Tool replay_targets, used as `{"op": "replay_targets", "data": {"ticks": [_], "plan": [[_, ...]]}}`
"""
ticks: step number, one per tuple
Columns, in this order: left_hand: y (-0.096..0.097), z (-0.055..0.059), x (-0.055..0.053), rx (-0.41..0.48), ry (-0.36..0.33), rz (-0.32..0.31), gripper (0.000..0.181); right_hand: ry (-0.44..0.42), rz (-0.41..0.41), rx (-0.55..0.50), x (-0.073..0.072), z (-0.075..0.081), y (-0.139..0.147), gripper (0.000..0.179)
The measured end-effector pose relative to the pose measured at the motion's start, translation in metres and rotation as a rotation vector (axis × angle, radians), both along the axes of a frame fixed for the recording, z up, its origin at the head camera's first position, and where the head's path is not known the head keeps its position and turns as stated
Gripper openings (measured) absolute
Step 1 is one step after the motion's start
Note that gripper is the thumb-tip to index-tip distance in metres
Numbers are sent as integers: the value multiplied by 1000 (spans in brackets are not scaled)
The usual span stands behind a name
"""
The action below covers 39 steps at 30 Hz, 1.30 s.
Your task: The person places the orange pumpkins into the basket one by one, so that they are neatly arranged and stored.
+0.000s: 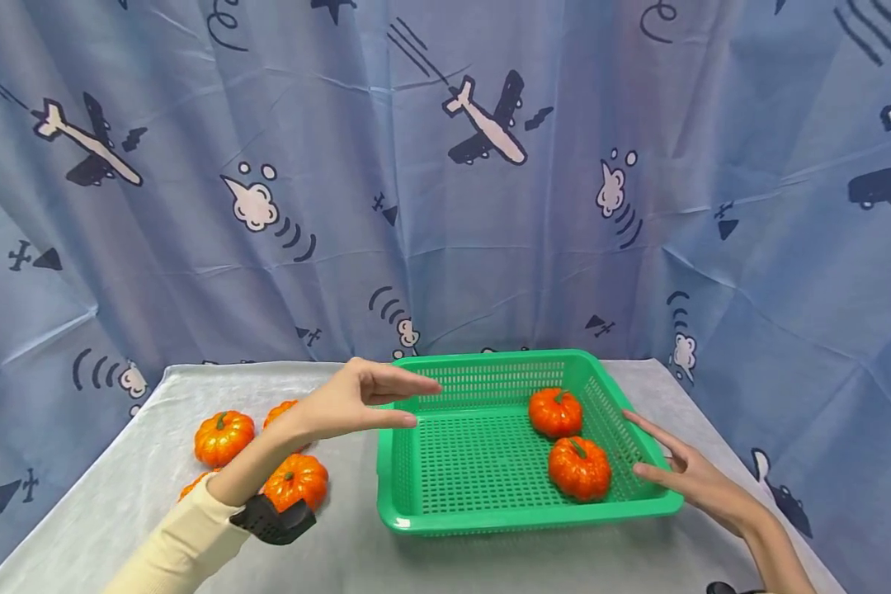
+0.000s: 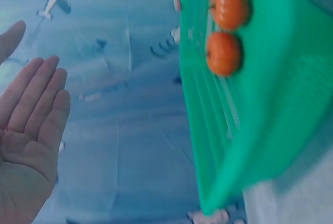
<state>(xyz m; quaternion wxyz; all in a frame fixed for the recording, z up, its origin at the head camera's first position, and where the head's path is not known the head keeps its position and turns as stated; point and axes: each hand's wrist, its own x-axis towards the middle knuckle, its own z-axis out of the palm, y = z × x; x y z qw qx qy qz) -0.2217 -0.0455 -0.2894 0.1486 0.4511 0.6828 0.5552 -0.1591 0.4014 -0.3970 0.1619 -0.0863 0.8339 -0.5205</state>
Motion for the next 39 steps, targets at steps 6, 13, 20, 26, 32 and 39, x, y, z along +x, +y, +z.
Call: {"op": "replay_targets", "data": {"ticks": [6,13,20,26,32,39], "plan": [[-49,-15,1,-10,-19,112,40,-60,-11,9,0,5,1,62],[-109,-24,12,-13,-86,258,44,-73,-6,31,-3,8,3,62],[-174,-55,28,32,-26,335,45,-85,10,2,-6,3,4,62],[-210,-85,38,50,-19,311,47,-79,4,5,-3,3,7,62],[-253,-114,51,39,-67,402,47,-89,10,0,-6,1,4,62],[-286,-138,52,107,-64,463,50,-115,6,14,-7,2,4,63]]}}
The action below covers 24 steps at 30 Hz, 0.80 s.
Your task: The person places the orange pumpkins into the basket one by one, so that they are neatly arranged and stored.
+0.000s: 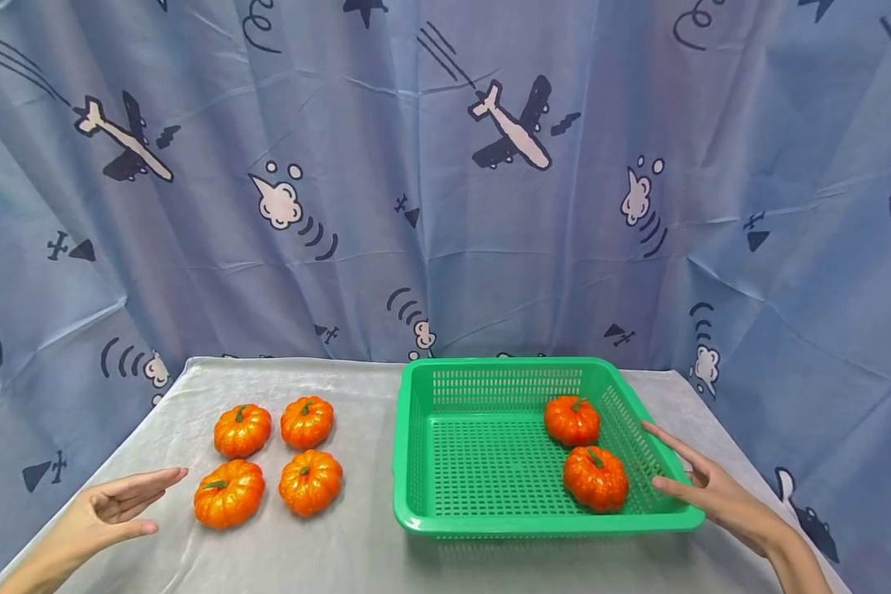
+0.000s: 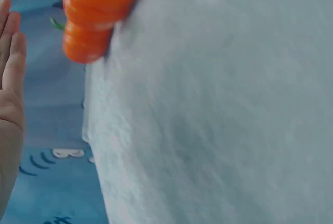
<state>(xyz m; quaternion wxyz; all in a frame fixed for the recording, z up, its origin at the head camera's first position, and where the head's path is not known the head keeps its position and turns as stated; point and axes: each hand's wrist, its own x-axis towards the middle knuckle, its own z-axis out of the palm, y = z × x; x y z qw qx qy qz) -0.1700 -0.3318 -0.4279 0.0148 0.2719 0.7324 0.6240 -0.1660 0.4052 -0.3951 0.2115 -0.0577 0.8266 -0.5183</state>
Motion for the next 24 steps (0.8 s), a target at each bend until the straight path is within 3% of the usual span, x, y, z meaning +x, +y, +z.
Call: {"op": "replay_targets", "data": {"ticks": [8,13,19,24], "plan": [[-9,-20,-8,53,-41,-59,50,1,-9,-6,0,-1,0,65],[-7,-32,-16,87,-27,-95,52,-18,-11,-20,0,-2,0,65],[-2,-40,-26,91,-61,-37,55,-21,-18,-32,0,-1,-1,65],[4,-45,-33,104,-22,-67,57,-31,-31,-54,-1,-2,-1,66]]}}
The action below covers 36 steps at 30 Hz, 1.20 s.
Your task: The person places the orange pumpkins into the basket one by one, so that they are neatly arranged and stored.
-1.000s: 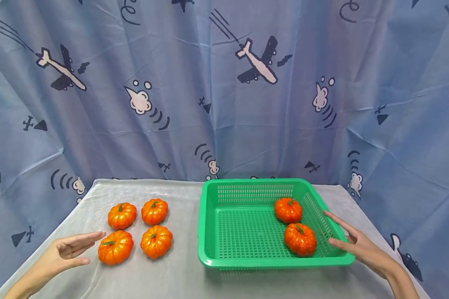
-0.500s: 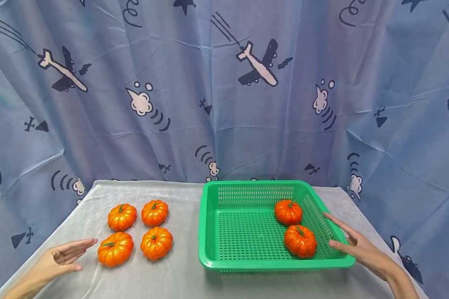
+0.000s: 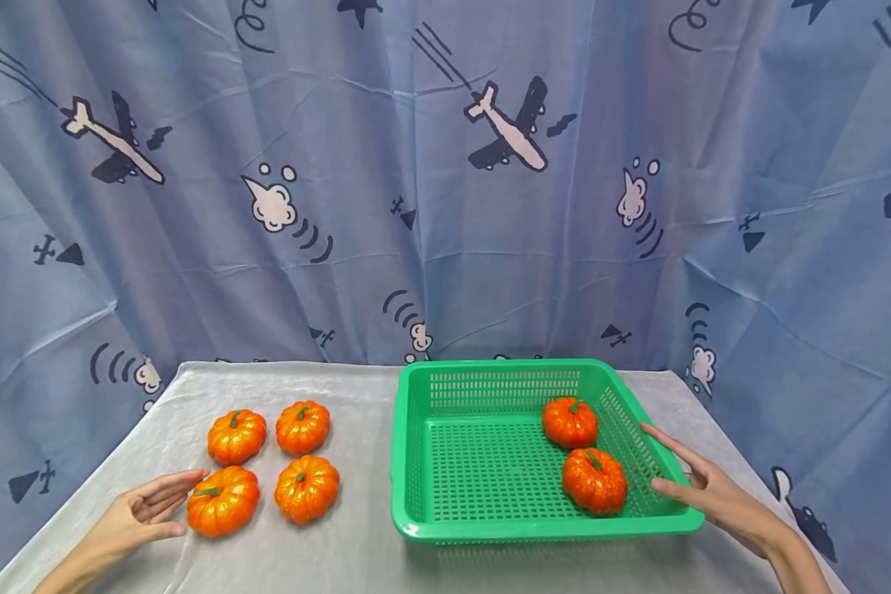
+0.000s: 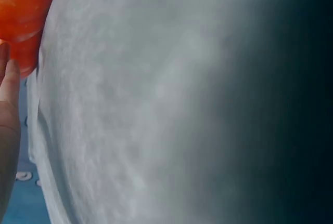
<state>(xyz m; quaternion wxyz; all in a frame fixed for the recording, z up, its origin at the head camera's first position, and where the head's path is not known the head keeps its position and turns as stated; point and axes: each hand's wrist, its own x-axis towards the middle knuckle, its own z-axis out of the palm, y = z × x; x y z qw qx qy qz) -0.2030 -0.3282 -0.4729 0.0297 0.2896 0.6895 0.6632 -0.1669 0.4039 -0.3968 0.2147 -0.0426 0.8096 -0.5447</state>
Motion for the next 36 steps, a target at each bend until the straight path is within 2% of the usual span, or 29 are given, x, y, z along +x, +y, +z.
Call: {"op": "replay_targets", "data": {"ticks": [2,7,10,14,16,21,25,28,33,36], "plan": [[3,-1,-3,-12,12,-17,58,2,0,-1,0,0,0,66],[11,1,-9,-92,36,-5,63,6,-3,8,1,0,0,66],[17,2,-13,-171,50,45,67,12,1,6,1,0,0,65],[25,1,-16,-259,19,128,70,8,-2,-19,2,0,0,64],[29,0,-16,-282,26,154,70,11,1,-31,3,0,0,64],[41,-2,-16,-301,24,205,69,43,12,-13,2,1,1,64],[47,-4,-19,-320,23,188,70,53,6,11,2,1,0,63],[49,-7,-20,-317,33,178,70,23,-3,-4,2,0,0,64],[52,-11,-19,-263,1,213,70,7,13,12,2,0,0,64],[54,-13,-20,-252,-42,258,63,16,22,22,2,0,0,63]]}}
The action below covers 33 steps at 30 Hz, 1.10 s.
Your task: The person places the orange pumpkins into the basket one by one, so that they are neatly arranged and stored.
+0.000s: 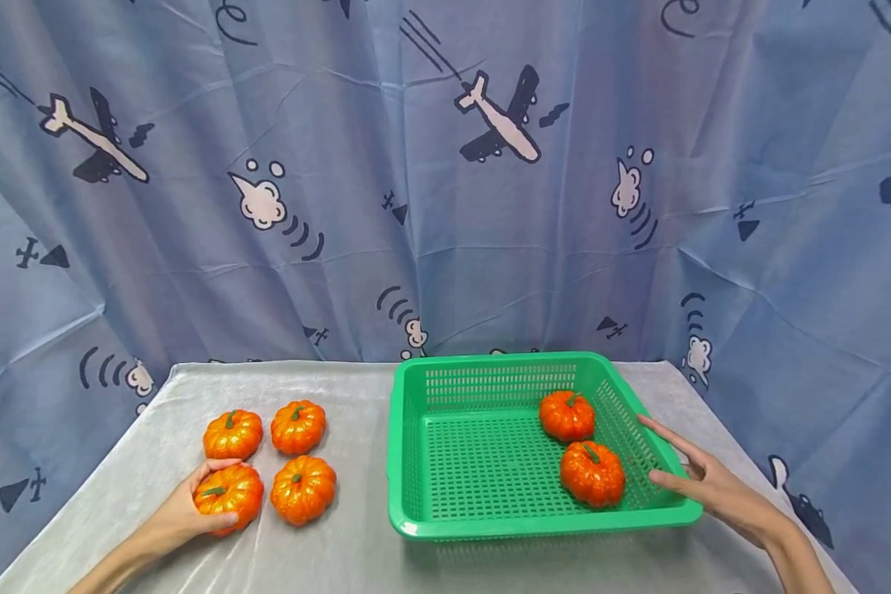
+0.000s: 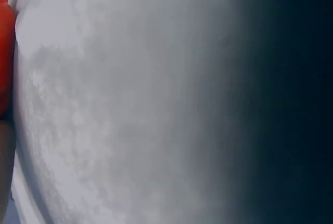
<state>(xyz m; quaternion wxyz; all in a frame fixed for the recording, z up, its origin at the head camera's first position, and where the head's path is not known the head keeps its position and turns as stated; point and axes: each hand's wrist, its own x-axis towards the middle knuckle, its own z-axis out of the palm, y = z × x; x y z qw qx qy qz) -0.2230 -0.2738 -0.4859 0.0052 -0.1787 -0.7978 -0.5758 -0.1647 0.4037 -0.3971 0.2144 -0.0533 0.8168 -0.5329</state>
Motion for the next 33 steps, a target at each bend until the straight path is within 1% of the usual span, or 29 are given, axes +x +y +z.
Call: {"op": "replay_targets", "data": {"ticks": [3,6,9,12,15,19,21,24,28,30,33], "plan": [[1,1,-1,-12,-27,43,58,3,-4,2,1,0,-1,63],[0,9,4,-41,-58,96,59,2,0,9,0,-1,-2,63],[-1,25,10,-61,-97,136,61,5,5,19,1,0,-1,63],[-1,46,18,-43,-138,149,62,8,0,41,1,2,0,63],[0,64,27,-50,-150,162,61,6,-9,52,1,3,1,63],[3,82,39,-92,-168,195,61,5,-13,44,0,3,0,63],[6,89,43,-107,-169,195,61,9,-11,40,1,2,0,63],[13,98,51,-97,-149,147,60,12,-8,37,1,3,-1,63],[21,110,61,-60,-88,32,59,26,-10,32,1,2,-2,63],[24,114,64,-41,-52,-27,60,36,-13,27,1,1,-2,63],[28,120,69,-15,-1,-97,60,54,-14,20,2,1,-2,64]]}}
